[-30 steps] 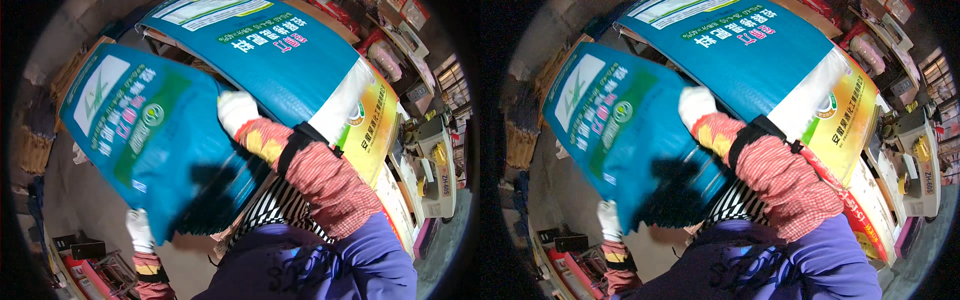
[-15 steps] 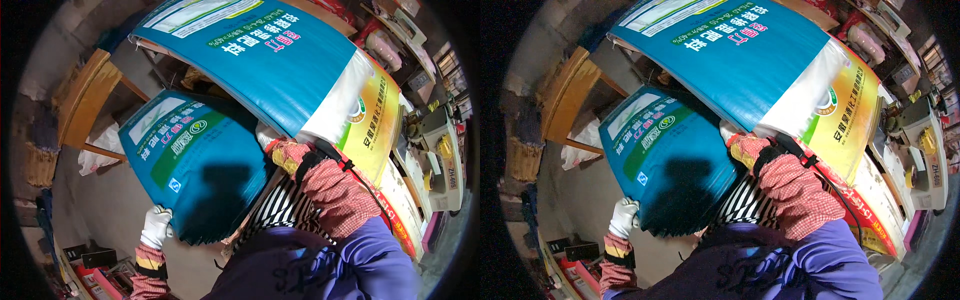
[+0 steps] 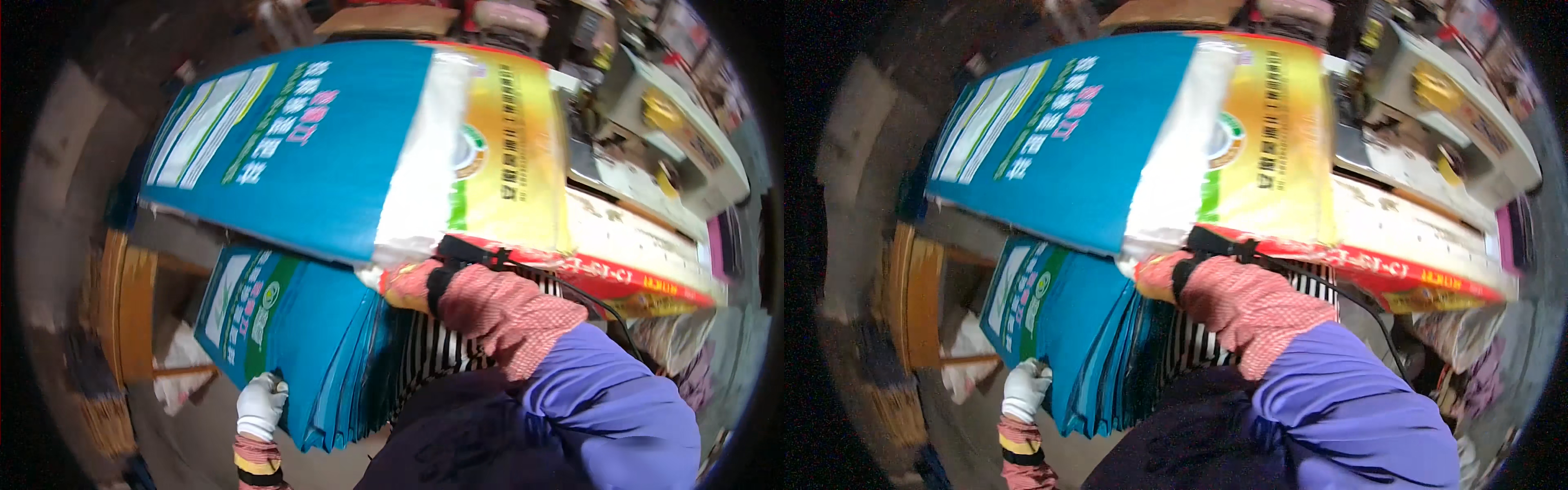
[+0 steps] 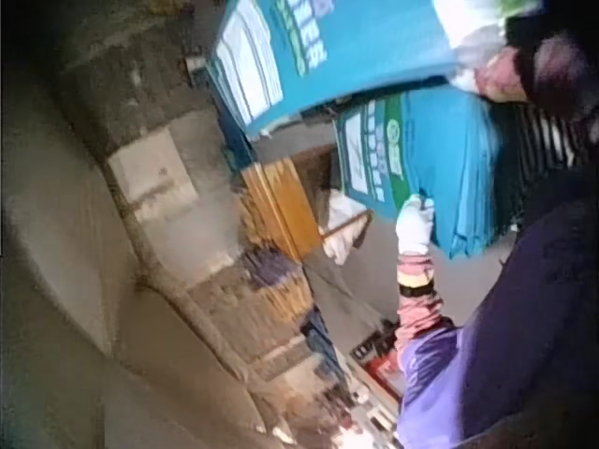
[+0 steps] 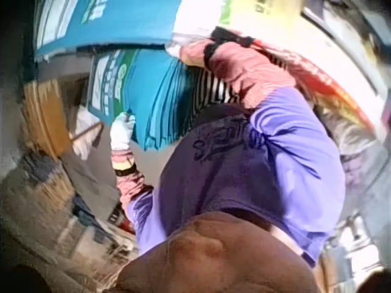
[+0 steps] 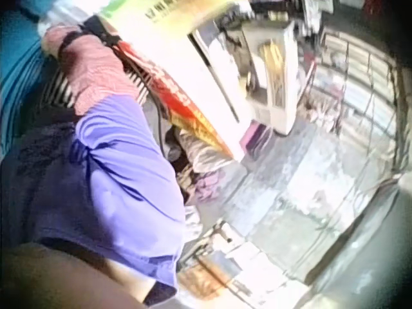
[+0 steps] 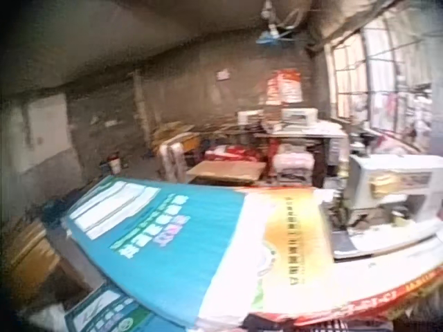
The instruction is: The person is sewing plastic inner liners into large woven plastic fertilizer bags using an industrial sewing machine.
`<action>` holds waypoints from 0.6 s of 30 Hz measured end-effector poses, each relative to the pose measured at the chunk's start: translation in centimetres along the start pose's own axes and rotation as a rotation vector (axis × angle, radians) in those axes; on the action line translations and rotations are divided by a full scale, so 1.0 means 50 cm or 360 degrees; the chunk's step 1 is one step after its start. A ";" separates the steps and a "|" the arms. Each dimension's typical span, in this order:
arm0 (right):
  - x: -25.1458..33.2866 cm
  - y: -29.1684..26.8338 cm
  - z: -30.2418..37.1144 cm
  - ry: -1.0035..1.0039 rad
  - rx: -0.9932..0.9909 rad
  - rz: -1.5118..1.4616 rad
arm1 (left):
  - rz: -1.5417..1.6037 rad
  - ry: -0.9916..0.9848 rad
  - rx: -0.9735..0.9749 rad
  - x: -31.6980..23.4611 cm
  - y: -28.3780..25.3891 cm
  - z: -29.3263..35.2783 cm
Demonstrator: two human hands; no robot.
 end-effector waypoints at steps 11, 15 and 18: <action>0.050 -0.017 0.137 -0.0016 0.0353 0.0181 | 0.0356 0.1587 -0.0673 -0.654 -0.267 -0.132; 0.109 -0.116 0.178 -0.0208 0.0342 0.0400 | -0.0151 0.1375 -0.0935 -0.736 -0.201 -0.261; 0.099 -0.280 0.238 -0.0602 -0.0816 0.0362 | 0.0835 0.1013 -0.0167 -0.682 -0.213 -0.348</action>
Point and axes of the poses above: each hand's wrist, its own z-axis away from the middle knuckle, its own y-axis out of the palm, x = y × z, the point moved 3 cm from there along -z, towards the middle knuckle, and after that the axes turned 6 degrees about -y, right-handed, at the moved point
